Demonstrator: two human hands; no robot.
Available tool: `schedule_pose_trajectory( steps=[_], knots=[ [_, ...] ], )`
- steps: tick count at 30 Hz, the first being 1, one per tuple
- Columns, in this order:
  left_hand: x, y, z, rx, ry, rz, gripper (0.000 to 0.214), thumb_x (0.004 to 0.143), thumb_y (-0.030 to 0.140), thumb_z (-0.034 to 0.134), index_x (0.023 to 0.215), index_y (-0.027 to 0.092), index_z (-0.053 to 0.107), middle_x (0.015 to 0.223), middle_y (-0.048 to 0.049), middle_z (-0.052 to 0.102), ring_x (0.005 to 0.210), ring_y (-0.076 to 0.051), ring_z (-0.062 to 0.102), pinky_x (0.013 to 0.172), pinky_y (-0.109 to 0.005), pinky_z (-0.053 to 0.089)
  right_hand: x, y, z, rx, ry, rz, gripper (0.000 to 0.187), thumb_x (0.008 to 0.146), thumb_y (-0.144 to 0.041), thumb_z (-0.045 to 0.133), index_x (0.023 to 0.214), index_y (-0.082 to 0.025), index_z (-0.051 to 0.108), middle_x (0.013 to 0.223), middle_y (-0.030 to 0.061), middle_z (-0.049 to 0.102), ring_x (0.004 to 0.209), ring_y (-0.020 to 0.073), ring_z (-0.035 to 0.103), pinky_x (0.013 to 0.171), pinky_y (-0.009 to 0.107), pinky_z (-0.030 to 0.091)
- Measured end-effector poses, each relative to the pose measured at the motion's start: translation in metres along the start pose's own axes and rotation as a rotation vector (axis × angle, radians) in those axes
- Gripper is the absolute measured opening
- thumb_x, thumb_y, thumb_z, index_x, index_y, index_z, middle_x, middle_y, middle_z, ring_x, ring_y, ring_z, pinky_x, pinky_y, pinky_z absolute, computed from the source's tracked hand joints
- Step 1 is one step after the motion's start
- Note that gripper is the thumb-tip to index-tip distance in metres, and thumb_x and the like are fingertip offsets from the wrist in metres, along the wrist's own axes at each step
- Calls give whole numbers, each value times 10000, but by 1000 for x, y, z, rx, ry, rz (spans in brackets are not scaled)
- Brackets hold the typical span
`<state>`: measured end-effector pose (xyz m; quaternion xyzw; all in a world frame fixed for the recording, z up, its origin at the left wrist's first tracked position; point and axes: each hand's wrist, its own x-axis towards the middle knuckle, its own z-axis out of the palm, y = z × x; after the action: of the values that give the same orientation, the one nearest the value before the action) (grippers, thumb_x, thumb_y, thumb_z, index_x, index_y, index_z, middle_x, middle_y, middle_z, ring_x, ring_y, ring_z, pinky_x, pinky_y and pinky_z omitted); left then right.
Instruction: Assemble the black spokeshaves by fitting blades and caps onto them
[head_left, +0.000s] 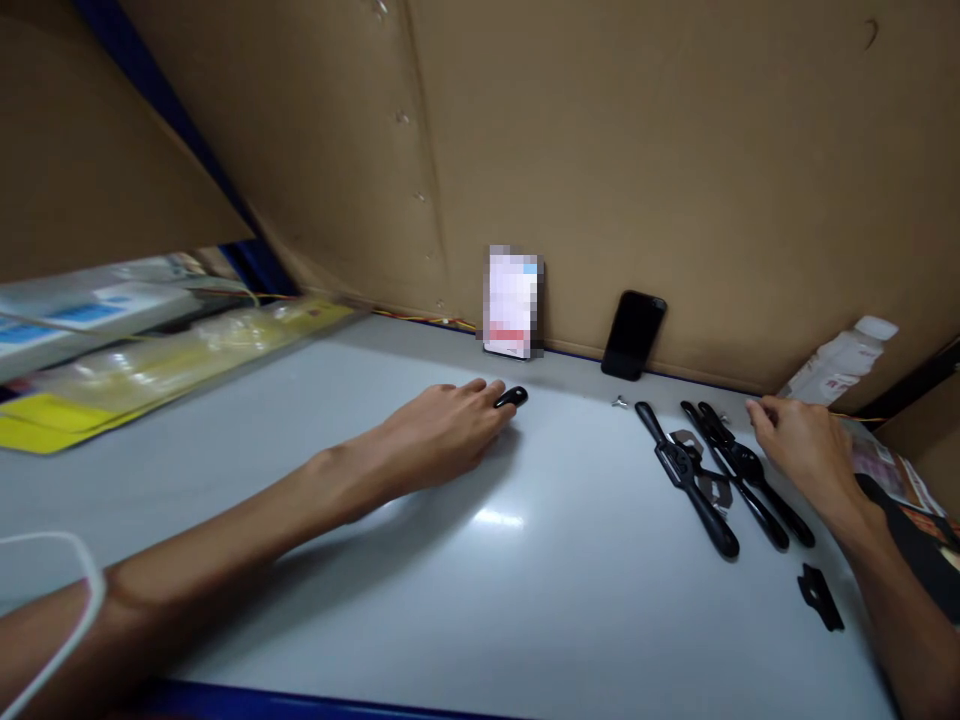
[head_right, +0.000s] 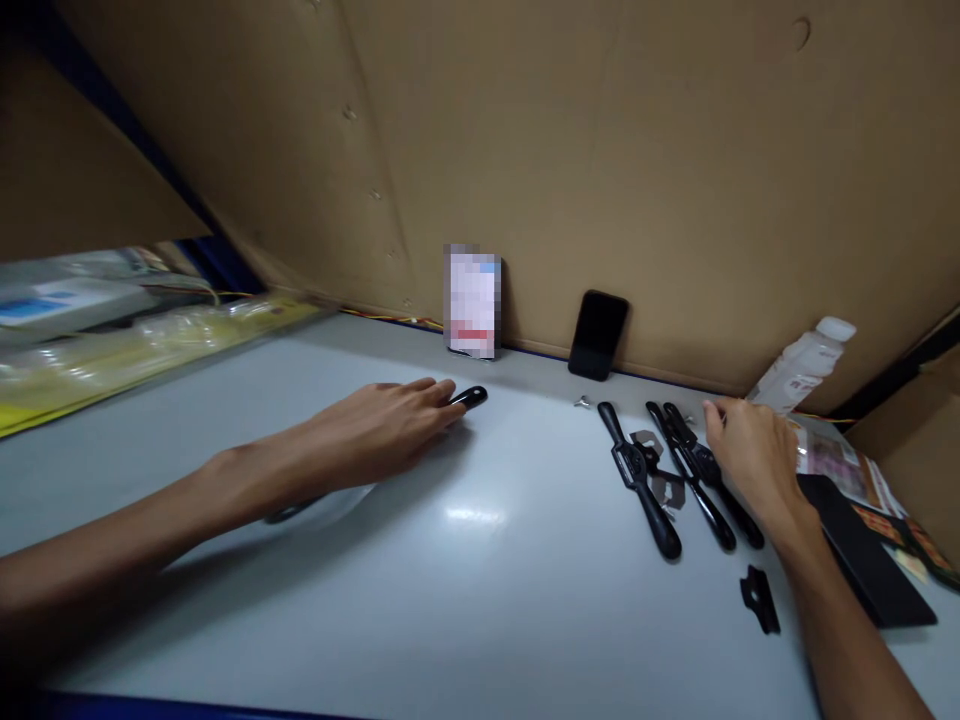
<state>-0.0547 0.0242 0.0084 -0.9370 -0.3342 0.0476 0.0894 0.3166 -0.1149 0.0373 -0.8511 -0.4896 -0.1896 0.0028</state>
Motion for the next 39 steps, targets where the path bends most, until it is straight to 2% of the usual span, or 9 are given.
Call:
schedule_pose_trajectory(
  steps=[4,8,13,17,21,27,31,35,39],
  knots=[
    [-6,-1,-3,-2,-79,-76,404,893,14,468,1247,134,621,1114,-172,644,969,-303,641,620,-311,454,-2,-2,3,-32,-80,-40,442,1000,-438,417,973,-197,786,849,175,750,781,320,710,612,352,365],
    [-13,-6,-7,-44,-161,-126,420,887,21,468,1250,158,628,1117,-155,669,995,-301,657,661,-319,481,-1,-1,4,-57,-127,-56,427,994,-425,434,983,-184,786,843,172,748,788,309,711,619,346,384],
    [-14,-21,-8,59,-223,-224,446,884,9,407,1234,147,647,1160,-170,683,996,-311,686,688,-343,499,-3,-6,2,-57,-151,-67,425,1003,-441,421,970,-193,764,880,170,753,811,309,712,606,341,355],
    [-10,-32,-8,116,-223,-306,409,829,-26,431,1132,87,682,1054,-202,705,947,-349,700,692,-370,511,-14,-24,-3,-1,-179,-162,372,1012,-448,433,973,-240,740,868,102,764,827,284,720,581,319,332],
    [-6,-26,-15,170,-123,-312,338,837,-14,462,1078,55,688,1100,-244,672,1048,-395,655,767,-430,517,-33,-49,-5,31,-182,-270,315,1011,-459,472,1036,-263,718,937,58,774,845,257,730,572,296,345],
    [0,15,-19,124,25,-89,325,898,39,480,1154,150,646,1140,-138,665,1054,-284,631,916,-412,493,-55,-68,-1,23,-147,-350,291,972,-410,566,1061,-170,703,936,137,746,796,293,729,593,321,442],
    [-1,45,-5,-78,245,265,325,948,100,471,1244,134,600,1233,-155,618,1081,-279,589,900,-403,509,-62,-72,3,107,-92,-433,240,964,-319,559,1018,-146,717,1032,188,715,907,331,720,610,354,501],
    [-4,60,5,-209,348,461,405,996,280,535,1378,149,509,1280,-149,580,1121,-292,537,941,-425,490,-70,-77,6,287,-84,-621,240,945,-317,599,1134,-229,717,1011,84,726,859,233,722,682,327,549],
    [-8,63,5,-330,309,538,311,991,286,579,1274,158,589,1109,-104,615,992,-247,547,874,-376,487,-70,-76,6,450,-25,-654,314,1006,-348,518,1256,-236,671,1056,59,728,862,192,715,771,323,558]
  ],
)
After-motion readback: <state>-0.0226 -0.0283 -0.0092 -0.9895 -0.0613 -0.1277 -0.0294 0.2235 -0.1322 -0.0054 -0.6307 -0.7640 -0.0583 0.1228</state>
